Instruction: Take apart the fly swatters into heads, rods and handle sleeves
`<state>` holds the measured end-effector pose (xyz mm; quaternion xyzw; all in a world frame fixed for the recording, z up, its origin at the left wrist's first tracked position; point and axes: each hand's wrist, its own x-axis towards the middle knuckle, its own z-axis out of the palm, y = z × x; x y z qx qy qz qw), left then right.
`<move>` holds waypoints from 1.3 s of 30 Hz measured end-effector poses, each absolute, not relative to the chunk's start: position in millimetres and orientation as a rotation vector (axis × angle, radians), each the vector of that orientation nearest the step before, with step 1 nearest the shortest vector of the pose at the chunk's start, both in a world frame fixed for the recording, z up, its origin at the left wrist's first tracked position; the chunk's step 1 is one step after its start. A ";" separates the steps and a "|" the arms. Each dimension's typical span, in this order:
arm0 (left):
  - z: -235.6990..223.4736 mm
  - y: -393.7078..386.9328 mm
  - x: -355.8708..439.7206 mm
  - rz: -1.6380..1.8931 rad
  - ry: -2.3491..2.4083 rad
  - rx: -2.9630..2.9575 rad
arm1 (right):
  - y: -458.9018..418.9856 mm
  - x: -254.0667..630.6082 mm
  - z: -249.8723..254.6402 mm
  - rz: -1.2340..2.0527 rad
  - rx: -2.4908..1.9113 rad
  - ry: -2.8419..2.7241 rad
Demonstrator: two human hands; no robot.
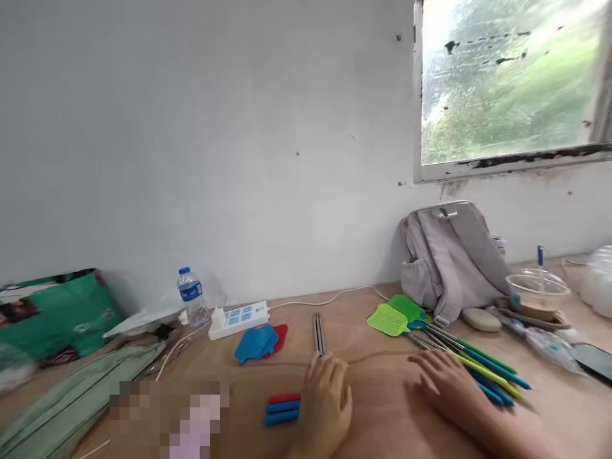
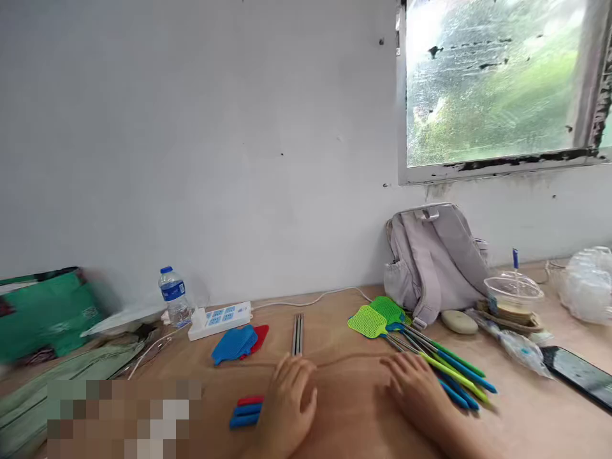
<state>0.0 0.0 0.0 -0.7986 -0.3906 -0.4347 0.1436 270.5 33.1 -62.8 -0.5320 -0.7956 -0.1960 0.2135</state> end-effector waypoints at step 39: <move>-1.6 -35.4 -3.7 -0.672 -1.836 -2.888 | 7.2 133.6 -38.1 1.472 -0.969 -1.479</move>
